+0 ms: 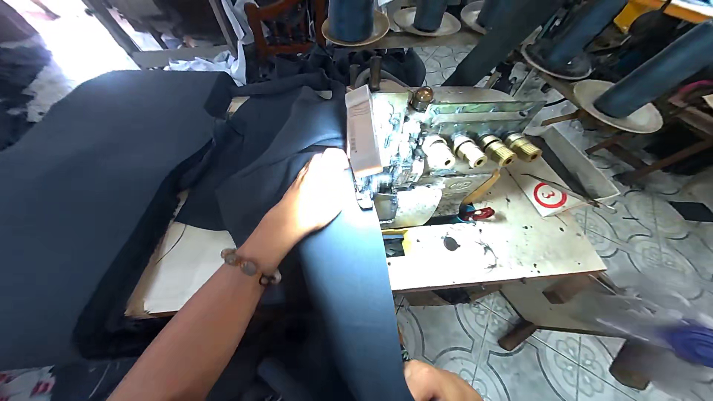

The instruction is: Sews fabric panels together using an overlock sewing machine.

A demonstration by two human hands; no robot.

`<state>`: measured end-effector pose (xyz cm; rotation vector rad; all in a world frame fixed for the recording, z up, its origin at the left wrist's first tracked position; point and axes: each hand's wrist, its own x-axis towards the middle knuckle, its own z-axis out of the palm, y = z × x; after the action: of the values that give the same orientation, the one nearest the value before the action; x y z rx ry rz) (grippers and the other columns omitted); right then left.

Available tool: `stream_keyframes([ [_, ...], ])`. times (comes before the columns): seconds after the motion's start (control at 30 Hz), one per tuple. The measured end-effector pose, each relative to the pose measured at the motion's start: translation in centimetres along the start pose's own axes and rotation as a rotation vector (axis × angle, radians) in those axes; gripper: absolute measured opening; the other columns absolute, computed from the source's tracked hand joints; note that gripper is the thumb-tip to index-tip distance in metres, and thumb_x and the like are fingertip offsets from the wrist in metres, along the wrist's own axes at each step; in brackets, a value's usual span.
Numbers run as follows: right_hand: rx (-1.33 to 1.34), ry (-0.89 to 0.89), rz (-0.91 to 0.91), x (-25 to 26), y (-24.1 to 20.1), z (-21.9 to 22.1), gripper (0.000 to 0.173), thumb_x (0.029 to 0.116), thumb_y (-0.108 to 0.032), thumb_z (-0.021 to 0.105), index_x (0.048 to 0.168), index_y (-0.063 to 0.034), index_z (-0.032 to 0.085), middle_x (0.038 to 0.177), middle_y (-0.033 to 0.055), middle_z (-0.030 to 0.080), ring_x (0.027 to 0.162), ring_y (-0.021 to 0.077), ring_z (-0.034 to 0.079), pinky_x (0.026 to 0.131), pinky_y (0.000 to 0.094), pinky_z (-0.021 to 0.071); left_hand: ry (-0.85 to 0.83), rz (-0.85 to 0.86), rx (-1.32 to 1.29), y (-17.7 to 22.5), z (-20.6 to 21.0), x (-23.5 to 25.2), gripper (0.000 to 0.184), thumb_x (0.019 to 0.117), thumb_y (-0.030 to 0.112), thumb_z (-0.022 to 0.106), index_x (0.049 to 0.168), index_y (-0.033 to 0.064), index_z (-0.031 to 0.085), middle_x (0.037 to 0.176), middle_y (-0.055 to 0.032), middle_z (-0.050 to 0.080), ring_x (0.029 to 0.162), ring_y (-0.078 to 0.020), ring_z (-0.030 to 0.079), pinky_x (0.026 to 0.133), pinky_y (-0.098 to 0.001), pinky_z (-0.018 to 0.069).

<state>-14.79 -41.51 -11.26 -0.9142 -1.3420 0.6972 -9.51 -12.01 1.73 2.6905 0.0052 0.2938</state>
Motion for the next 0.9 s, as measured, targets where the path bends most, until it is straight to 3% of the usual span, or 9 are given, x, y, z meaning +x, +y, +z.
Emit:
stream_keyframes([
  [0.1, -0.073, 0.179, 0.049, 0.6, 0.7, -0.4, 0.029, 0.1074, -0.024, 0.052, 0.094, 0.001, 0.058, 0.089, 0.0057, 0.064, 0.093, -0.0019, 0.062, 0.085, 0.0144, 0.0497, 0.058, 0.039, -0.021, -1.2, 0.0, 4.1, 0.032, 0.1037, 0.011, 0.049, 0.127, -0.0104, 0.056, 0.129, -0.0293, 0.059, 0.125, -0.0427, 0.056, 0.106, -0.0537, 0.0432],
  [0.27, -0.246, 0.489, 0.202, 2.5, 2.1, -0.7, 0.024, 0.1045, -0.022, 0.054, 0.101, -0.0017, 0.067, 0.097, -0.0062, 0.071, 0.097, -0.0114, 0.062, 0.088, 0.0129, 0.0514, -0.006, -0.126, -0.054, 2.1, -3.8, 5.5, 0.036, 0.1046, 0.0, 0.046, 0.136, -0.0178, 0.047, 0.145, -0.0343, 0.047, 0.138, -0.0448, 0.046, 0.115, -0.051, 0.0357],
  [0.47, -0.349, 0.808, 0.369, 6.6, 2.1, -0.8, 0.02, 0.0969, -0.005, 0.054, 0.098, 0.0088, 0.069, 0.091, 0.0012, 0.071, 0.087, -0.0074, 0.064, 0.085, 0.0149, 0.0531, 0.168, -0.122, 0.077, -3.0, -1.6, 10.9, 0.052, 0.0982, 0.016, 0.065, 0.14, -0.0102, 0.049, 0.145, -0.0329, 0.046, 0.136, -0.0513, 0.044, 0.11, -0.0626, 0.0376],
  [0.53, -0.327, 0.827, 0.369, 7.4, 1.6, -1.1, 0.019, 0.0985, -0.005, 0.054, 0.102, 0.0081, 0.068, 0.093, 0.0012, 0.071, 0.089, -0.0068, 0.064, 0.086, 0.0147, 0.0535, 0.186, -0.16, 0.039, -2.3, -2.2, 7.5, 0.055, 0.1001, 0.022, 0.064, 0.141, -0.0104, 0.047, 0.145, -0.0347, 0.045, 0.135, -0.0533, 0.045, 0.108, -0.0667, 0.039],
  [0.6, -0.322, 0.777, 0.371, 7.5, 1.1, -1.8, 0.02, 0.0999, -0.006, 0.054, 0.1, 0.0072, 0.069, 0.092, -0.0003, 0.071, 0.088, -0.0083, 0.064, 0.086, 0.0134, 0.0533, 0.217, -0.154, -0.012, -2.4, -1.5, 0.7, 0.056, 0.1024, 0.033, 0.062, 0.136, -0.0098, 0.048, 0.14, -0.0335, 0.049, 0.128, -0.049, 0.053, 0.104, -0.0616, 0.0459],
  [0.7, -0.269, 0.586, 0.473, 6.5, -0.2, -3.9, 0.018, 0.1025, -0.012, 0.054, 0.103, -0.0002, 0.068, 0.088, -0.0072, 0.07, 0.082, -0.0092, 0.064, 0.08, 0.0133, 0.0546, 0.231, -0.201, -0.067, -3.6, 1.9, -11.1, 0.068, 0.0871, 0.041, 0.078, 0.123, -0.0133, 0.057, 0.13, -0.0366, 0.055, 0.118, -0.054, 0.056, 0.096, -0.0676, 0.0477],
  [0.73, -0.214, 0.528, 0.52, 6.4, -0.5, -4.5, 0.016, 0.1033, -0.014, 0.053, 0.103, -0.0046, 0.066, 0.083, -0.0103, 0.068, 0.075, -0.0087, 0.063, 0.072, 0.0133, 0.0548, 0.224, -0.198, -0.031, -4.0, 3.1, -14.2, 0.06, 0.0847, 0.037, 0.079, 0.111, -0.0153, 0.064, 0.124, -0.0377, 0.058, 0.112, -0.0567, 0.058, 0.091, -0.0694, 0.0483],
  [0.8, -0.069, 0.467, 0.568, 6.6, -0.7, -5.3, 0.013, 0.1041, -0.017, 0.051, 0.101, -0.0113, 0.062, 0.073, -0.0133, 0.063, 0.058, -0.0063, 0.057, 0.056, 0.0135, 0.0511, 0.214, -0.201, 0.061, -4.7, 3.6, -17.8, 0.037, 0.0896, 0.029, 0.073, 0.089, -0.0078, 0.07, 0.105, -0.0278, 0.063, 0.094, -0.0459, 0.064, 0.079, -0.0599, 0.054],
  [0.9, 0.264, 0.566, 0.46, 8.1, 0.4, -5.1, 0.014, 0.1021, -0.016, 0.05, 0.099, -0.0172, 0.063, 0.075, -0.0111, 0.069, 0.059, -0.0029, 0.061, 0.054, 0.0157, 0.0519, 0.182, -0.24, 0.141, -4.6, -0.3, -16.5, 0.035, 0.0997, 0.027, 0.061, 0.083, -0.0025, 0.068, 0.072, -0.017, 0.061, 0.062, -0.0336, 0.062, 0.056, -0.0546, 0.051],
])
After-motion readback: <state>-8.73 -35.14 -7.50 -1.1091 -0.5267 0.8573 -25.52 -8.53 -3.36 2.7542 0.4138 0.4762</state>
